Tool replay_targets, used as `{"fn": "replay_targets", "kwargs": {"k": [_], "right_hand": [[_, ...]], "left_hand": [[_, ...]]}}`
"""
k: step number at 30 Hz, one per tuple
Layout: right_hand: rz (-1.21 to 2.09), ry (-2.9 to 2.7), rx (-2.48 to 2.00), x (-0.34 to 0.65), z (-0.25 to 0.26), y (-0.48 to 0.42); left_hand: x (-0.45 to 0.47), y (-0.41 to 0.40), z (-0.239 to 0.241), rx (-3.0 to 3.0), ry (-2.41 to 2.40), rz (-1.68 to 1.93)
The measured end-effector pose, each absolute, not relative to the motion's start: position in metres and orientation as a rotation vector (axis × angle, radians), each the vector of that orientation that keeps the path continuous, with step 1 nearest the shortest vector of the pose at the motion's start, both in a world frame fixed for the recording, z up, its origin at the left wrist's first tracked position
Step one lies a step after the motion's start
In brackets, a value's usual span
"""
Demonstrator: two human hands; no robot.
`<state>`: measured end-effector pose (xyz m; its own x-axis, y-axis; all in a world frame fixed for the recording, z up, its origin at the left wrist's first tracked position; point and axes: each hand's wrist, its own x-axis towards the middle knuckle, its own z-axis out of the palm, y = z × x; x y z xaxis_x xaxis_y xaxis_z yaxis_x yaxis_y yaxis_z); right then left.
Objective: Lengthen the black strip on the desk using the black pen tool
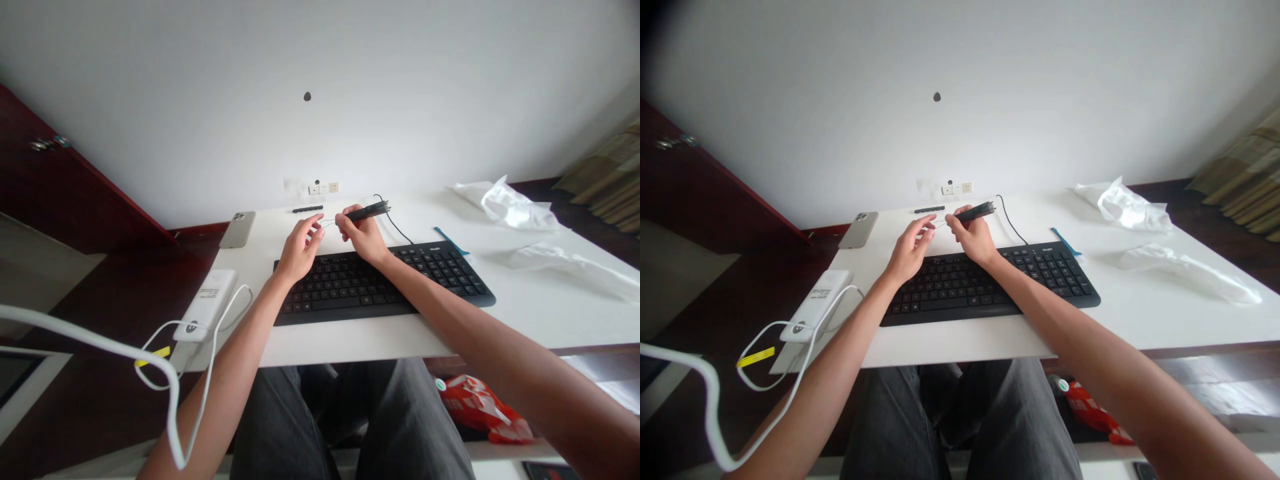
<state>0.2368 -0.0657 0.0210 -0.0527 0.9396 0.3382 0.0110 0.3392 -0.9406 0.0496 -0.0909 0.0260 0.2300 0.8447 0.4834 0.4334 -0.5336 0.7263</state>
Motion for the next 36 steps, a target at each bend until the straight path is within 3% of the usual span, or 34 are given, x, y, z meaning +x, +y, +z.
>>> {"fn": "replay_targets", "kwargs": {"k": [12,18,24,31,36], "right_hand": [[1.194,-1.172,-0.893,0.240,0.028,-0.065],[1.127,-1.222,-0.953,0.243,0.026,-0.062],[1.095,-1.309,-0.938,0.242,0.023,-0.062],[0.794,-1.594,-1.090,0.244,0.023,-0.065],[0.872,-1.569,-1.003,0.241,0.028,-0.070]], "left_hand": [[0.062,-0.053,0.041,2.143,1.139,1.137],[0.070,-0.040,0.032,2.168,1.061,1.246],[0.058,-0.030,0.023,1.910,0.882,1.156],[0.054,-0.037,0.029,1.751,0.700,0.916],[0.052,-0.033,0.024,1.752,0.691,0.956]]}}
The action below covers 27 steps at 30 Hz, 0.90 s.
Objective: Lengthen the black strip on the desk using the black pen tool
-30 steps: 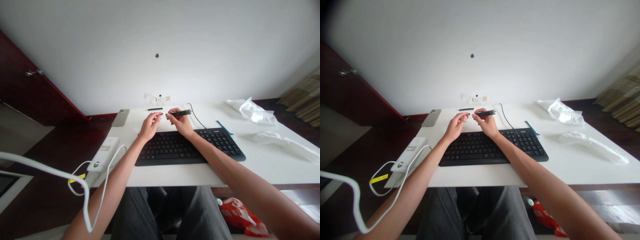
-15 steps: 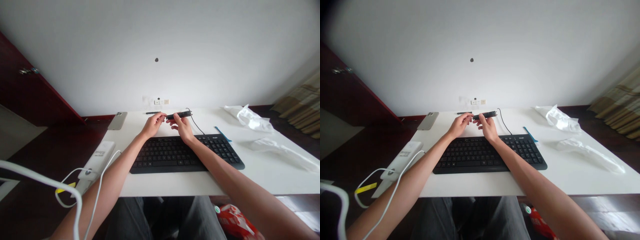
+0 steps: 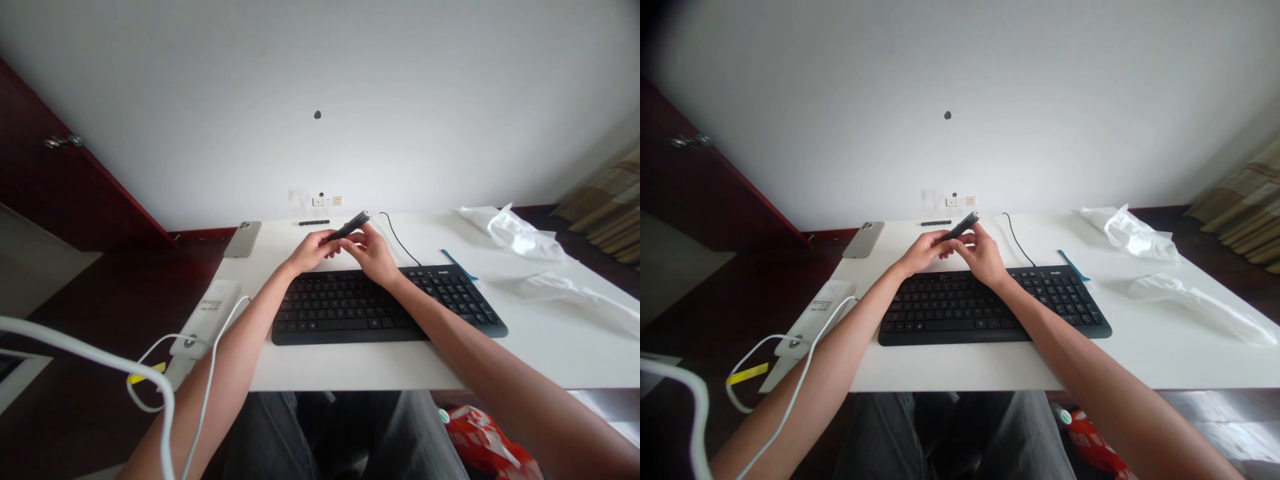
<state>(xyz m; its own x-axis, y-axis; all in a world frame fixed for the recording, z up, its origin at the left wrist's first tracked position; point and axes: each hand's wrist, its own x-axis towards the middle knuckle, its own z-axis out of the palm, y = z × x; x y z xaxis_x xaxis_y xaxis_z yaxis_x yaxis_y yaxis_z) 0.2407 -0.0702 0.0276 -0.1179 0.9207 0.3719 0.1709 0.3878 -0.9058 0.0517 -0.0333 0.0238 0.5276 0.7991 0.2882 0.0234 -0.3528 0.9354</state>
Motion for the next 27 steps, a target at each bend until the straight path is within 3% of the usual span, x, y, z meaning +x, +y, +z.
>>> {"fn": "replay_targets", "kwargs": {"k": [5,11,16,27], "right_hand": [[0.784,-1.807,-1.101,0.245,0.030,-0.072],[0.905,-2.237,-0.982,0.243,0.032,-0.080],[0.993,-2.101,-1.009,0.245,0.031,-0.075],[0.679,-2.062,-1.489,0.278,0.023,-0.049]], "left_hand": [[0.037,-0.021,0.016,1.629,0.793,1.122],[0.024,-0.019,0.014,1.305,0.737,1.150],[0.011,-0.017,0.008,1.063,0.622,1.156],[0.002,-0.011,-0.001,0.798,0.610,1.341]]}}
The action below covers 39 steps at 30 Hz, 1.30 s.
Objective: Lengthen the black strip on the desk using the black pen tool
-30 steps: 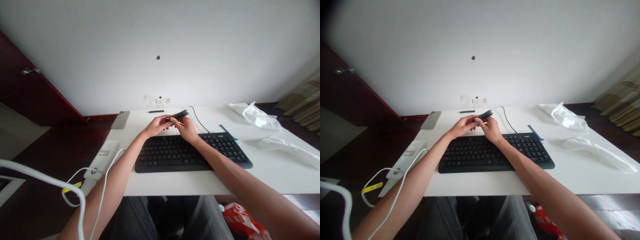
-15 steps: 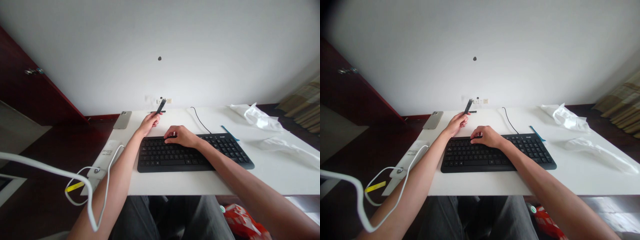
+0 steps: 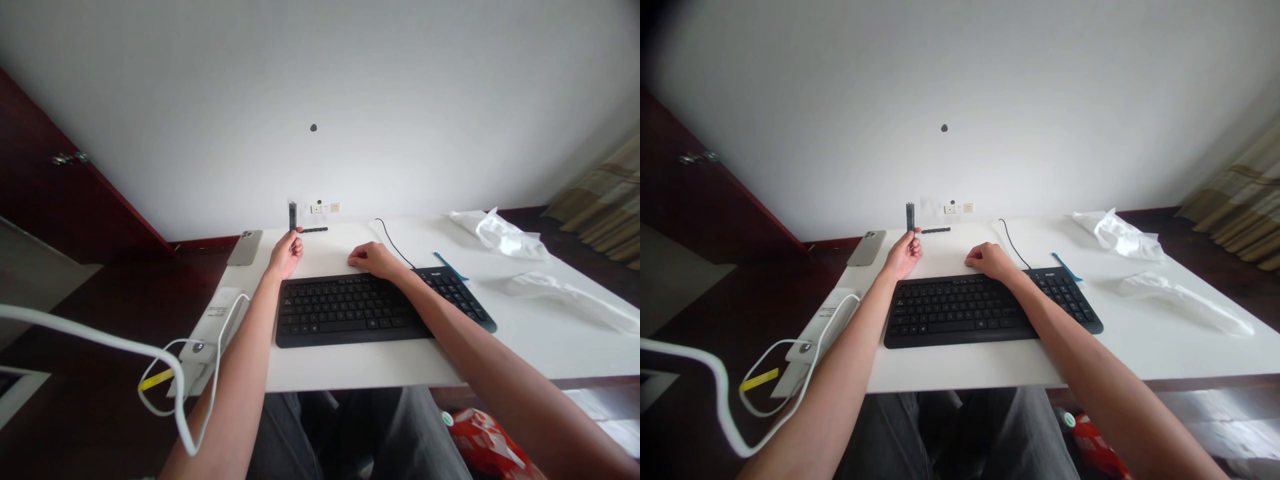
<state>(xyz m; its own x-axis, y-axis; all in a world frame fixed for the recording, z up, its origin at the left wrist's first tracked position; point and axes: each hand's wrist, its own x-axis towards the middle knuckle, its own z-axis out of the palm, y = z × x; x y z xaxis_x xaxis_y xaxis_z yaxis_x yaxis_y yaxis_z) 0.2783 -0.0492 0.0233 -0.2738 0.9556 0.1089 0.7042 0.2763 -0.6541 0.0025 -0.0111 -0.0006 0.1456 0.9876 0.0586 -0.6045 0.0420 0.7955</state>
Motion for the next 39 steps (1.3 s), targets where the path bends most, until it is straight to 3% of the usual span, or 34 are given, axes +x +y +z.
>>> {"fn": "replay_targets", "kwargs": {"k": [12,19,39], "right_hand": [[0.659,-2.033,-1.510,0.282,0.021,-0.045],[0.743,-2.048,-1.493,0.287,0.029,-0.046],[0.660,-2.096,-1.528,0.281,0.023,-0.047]], "left_hand": [[0.002,-0.003,0.000,0.778,0.576,1.193],[0.010,0.014,0.000,0.673,0.769,1.679],[-0.003,0.022,0.002,0.520,0.577,1.581]]}}
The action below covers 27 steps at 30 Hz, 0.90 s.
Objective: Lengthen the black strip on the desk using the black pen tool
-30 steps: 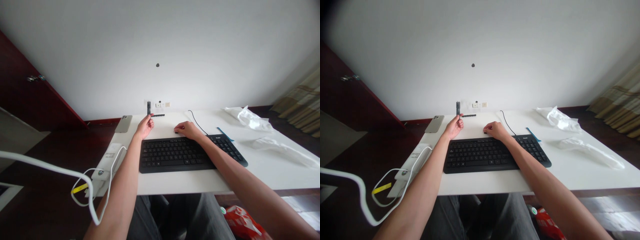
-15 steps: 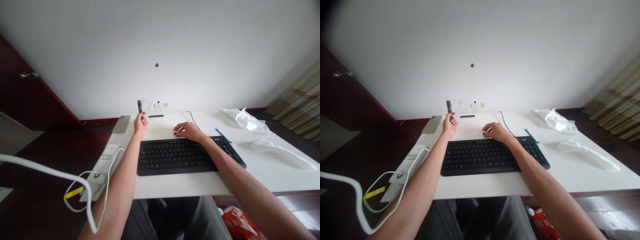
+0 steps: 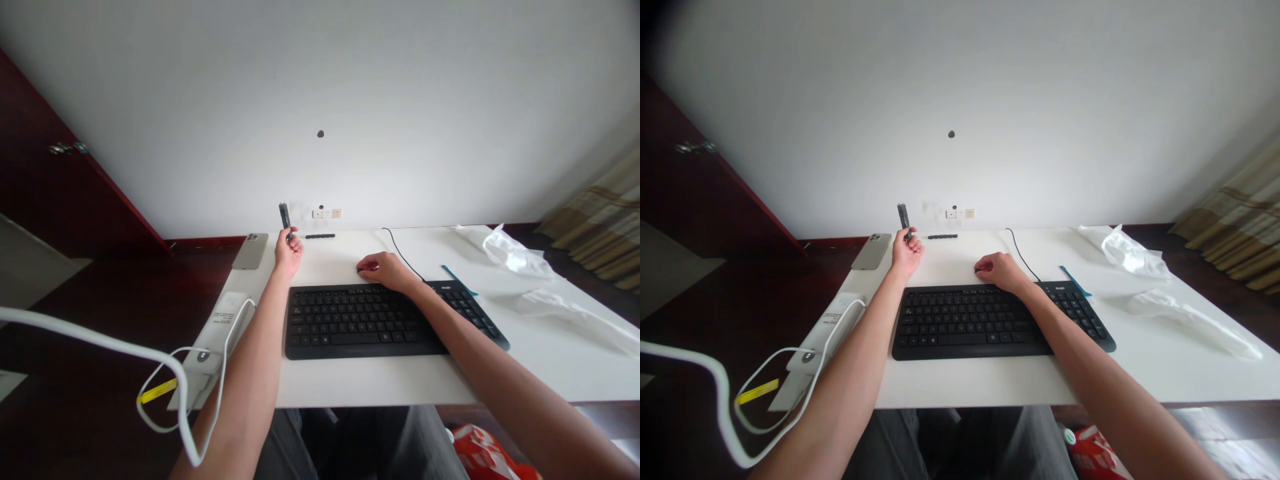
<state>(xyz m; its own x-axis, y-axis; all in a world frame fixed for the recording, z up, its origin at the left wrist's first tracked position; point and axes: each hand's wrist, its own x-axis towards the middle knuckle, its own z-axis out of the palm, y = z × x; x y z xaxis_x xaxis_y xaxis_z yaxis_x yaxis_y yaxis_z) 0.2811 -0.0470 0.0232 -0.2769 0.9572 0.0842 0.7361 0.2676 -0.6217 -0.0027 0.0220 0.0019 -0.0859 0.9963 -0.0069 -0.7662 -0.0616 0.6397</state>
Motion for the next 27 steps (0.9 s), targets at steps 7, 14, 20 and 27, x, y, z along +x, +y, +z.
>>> {"fn": "replay_targets", "kwargs": {"k": [7,14,20,27], "right_hand": [[0.690,-2.071,-1.598,0.281,0.016,0.014],[0.742,-1.943,-1.662,0.258,0.015,0.084],[0.633,-1.974,-1.553,0.261,0.006,0.101],[0.623,-1.964,-1.529,0.256,0.004,0.096]], "left_hand": [[-0.002,0.022,0.004,0.492,0.583,1.574],[-0.003,0.025,0.002,0.465,0.558,1.563],[-0.002,0.025,0.003,0.462,0.564,1.554],[0.003,0.025,0.004,0.496,0.604,1.549]]}}
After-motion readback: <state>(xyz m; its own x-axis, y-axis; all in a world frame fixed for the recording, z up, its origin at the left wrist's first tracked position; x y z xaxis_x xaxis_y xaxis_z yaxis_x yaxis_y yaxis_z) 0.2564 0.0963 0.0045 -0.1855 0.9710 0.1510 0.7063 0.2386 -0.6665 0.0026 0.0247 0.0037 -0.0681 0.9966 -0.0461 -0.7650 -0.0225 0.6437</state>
